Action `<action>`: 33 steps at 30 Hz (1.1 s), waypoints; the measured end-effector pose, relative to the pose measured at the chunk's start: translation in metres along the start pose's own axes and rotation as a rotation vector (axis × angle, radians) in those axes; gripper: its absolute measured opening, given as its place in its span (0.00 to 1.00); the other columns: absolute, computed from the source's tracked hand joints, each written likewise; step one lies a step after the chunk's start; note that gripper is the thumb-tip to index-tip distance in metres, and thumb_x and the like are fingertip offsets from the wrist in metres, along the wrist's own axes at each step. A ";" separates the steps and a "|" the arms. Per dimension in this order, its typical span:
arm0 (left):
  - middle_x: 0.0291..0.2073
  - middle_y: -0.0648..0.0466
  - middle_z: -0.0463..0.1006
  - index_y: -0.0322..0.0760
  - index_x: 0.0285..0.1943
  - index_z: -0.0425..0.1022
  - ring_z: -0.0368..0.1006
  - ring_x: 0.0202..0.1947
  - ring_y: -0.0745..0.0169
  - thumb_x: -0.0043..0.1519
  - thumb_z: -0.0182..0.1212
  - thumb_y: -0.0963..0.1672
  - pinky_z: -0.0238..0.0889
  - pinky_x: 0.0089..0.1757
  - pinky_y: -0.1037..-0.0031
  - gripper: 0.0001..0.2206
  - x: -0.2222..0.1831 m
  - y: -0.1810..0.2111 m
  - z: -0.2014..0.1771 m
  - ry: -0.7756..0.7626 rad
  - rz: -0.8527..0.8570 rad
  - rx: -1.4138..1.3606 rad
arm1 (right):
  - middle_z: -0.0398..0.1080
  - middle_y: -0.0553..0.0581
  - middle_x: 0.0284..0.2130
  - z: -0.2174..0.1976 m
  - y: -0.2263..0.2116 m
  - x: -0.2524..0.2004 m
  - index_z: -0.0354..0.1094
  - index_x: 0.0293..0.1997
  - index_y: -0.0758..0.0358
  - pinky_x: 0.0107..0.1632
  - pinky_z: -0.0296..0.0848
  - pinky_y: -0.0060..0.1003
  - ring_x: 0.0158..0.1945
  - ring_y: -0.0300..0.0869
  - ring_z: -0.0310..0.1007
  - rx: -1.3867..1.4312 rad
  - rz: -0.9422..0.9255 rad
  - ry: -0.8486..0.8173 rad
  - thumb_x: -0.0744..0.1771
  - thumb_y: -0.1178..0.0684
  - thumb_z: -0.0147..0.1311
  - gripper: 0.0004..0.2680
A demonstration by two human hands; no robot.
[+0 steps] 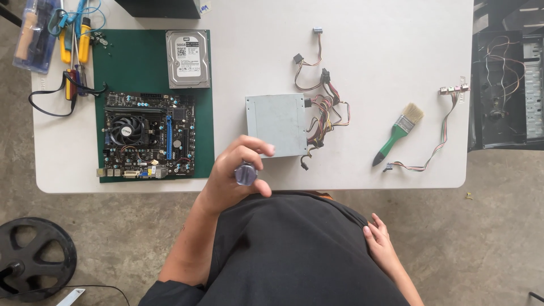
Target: Disassembling a computer power supply unit and cleaning the dust off its metal casing using a brush.
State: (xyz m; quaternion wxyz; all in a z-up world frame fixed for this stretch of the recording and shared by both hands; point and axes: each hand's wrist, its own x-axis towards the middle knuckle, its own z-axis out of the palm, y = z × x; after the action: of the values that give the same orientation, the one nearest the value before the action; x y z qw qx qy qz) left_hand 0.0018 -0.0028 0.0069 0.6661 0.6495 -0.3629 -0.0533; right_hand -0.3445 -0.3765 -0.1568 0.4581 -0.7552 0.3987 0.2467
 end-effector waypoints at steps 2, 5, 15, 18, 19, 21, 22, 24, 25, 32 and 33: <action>0.43 0.51 0.77 0.42 0.44 0.65 0.76 0.44 0.57 0.58 0.68 0.56 0.72 0.46 0.69 0.22 -0.007 -0.009 0.001 0.019 -0.031 -0.081 | 0.52 0.48 0.79 -0.003 0.006 0.006 0.75 0.49 0.60 0.74 0.53 0.46 0.78 0.43 0.52 -0.037 -0.030 0.052 0.71 0.39 0.43 0.16; 0.35 0.55 0.75 0.42 0.47 0.64 0.72 0.35 0.64 0.60 0.61 0.62 0.68 0.40 0.74 0.27 -0.011 -0.012 0.001 0.041 -0.055 -0.157 | 0.67 0.46 0.70 -0.004 0.013 0.010 0.79 0.43 0.61 0.65 0.63 0.41 0.67 0.40 0.68 0.003 -0.060 0.143 0.72 0.41 0.44 0.16; 0.57 0.43 0.71 0.35 0.63 0.70 0.72 0.61 0.49 0.75 0.46 0.55 0.68 0.63 0.58 0.22 0.009 0.026 -0.018 -0.171 -0.030 -0.038 | 0.76 0.51 0.40 0.015 0.040 0.056 0.75 0.50 0.61 0.49 0.66 0.34 0.42 0.37 0.70 0.151 0.141 0.117 0.73 0.47 0.50 0.10; 0.54 0.41 0.79 0.36 0.50 0.75 0.76 0.59 0.37 0.57 0.78 0.46 0.70 0.56 0.47 0.18 0.003 0.018 -0.008 -0.053 0.018 -0.054 | 0.76 0.71 0.55 0.004 0.014 0.062 0.72 0.65 0.63 0.53 0.77 0.61 0.58 0.65 0.77 0.013 -0.013 0.183 0.73 0.51 0.54 0.13; 0.54 0.41 0.79 0.36 0.50 0.75 0.76 0.59 0.37 0.57 0.78 0.46 0.70 0.56 0.47 0.18 0.003 0.017 -0.004 -0.052 0.018 -0.055 | 0.76 0.71 0.55 0.001 -0.006 0.061 0.72 0.65 0.63 0.53 0.77 0.61 0.58 0.65 0.77 0.012 -0.013 0.184 0.73 0.51 0.54 0.13; 0.42 0.50 0.84 0.39 0.46 0.70 0.82 0.44 0.55 0.54 0.81 0.43 0.74 0.47 0.66 0.20 0.002 0.016 0.002 0.001 -0.054 -0.103 | 0.71 0.68 0.59 -0.005 -0.045 0.060 0.67 0.68 0.60 0.59 0.75 0.62 0.62 0.65 0.73 -0.084 -0.085 0.290 0.73 0.50 0.52 0.14; 0.42 0.50 0.84 0.39 0.46 0.70 0.82 0.44 0.55 0.54 0.81 0.43 0.74 0.47 0.66 0.20 0.000 0.012 0.005 0.004 -0.055 -0.102 | 0.71 0.68 0.59 -0.003 -0.088 0.047 0.67 0.68 0.60 0.59 0.75 0.62 0.62 0.65 0.73 -0.086 -0.085 0.289 0.73 0.50 0.52 0.14; 0.37 0.52 0.83 0.40 0.40 0.68 0.82 0.39 0.58 0.48 0.85 0.47 0.74 0.43 0.71 0.24 -0.004 0.004 0.011 0.110 -0.044 -0.076 | 0.69 0.69 0.52 0.001 -0.172 0.021 0.70 0.60 0.68 0.60 0.74 0.61 0.55 0.69 0.75 -0.084 -0.557 0.303 0.71 0.61 0.50 0.10; 0.37 0.52 0.83 0.40 0.40 0.68 0.82 0.39 0.58 0.48 0.85 0.47 0.74 0.43 0.71 0.24 -0.004 0.001 0.013 0.114 -0.047 -0.077 | 0.69 0.69 0.52 0.007 -0.206 0.009 0.70 0.60 0.68 0.60 0.74 0.61 0.55 0.69 0.75 -0.087 -0.556 0.300 0.71 0.61 0.50 0.10; 0.32 0.58 0.64 0.42 0.43 0.65 0.65 0.31 0.61 0.55 0.80 0.53 0.66 0.38 0.70 0.25 0.006 -0.007 0.024 0.300 0.002 0.322 | 0.70 0.61 0.52 0.044 -0.368 -0.064 0.68 0.65 0.62 0.55 0.78 0.50 0.52 0.54 0.75 -0.052 -1.419 0.050 0.67 0.42 0.62 0.22; 0.33 0.57 0.66 0.41 0.44 0.69 0.65 0.31 0.61 0.60 0.78 0.52 0.65 0.38 0.70 0.20 0.009 -0.008 0.028 0.332 0.032 0.385 | 0.70 0.60 0.51 0.045 -0.387 -0.071 0.69 0.65 0.60 0.55 0.78 0.52 0.52 0.55 0.75 -0.107 -1.484 0.033 0.65 0.34 0.66 0.27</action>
State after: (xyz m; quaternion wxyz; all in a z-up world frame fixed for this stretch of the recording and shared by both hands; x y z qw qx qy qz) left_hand -0.0036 -0.0316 0.0002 0.5814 0.7584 -0.2621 0.1348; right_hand -0.0640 -0.2080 0.0664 0.4608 -0.8509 -0.2221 -0.1197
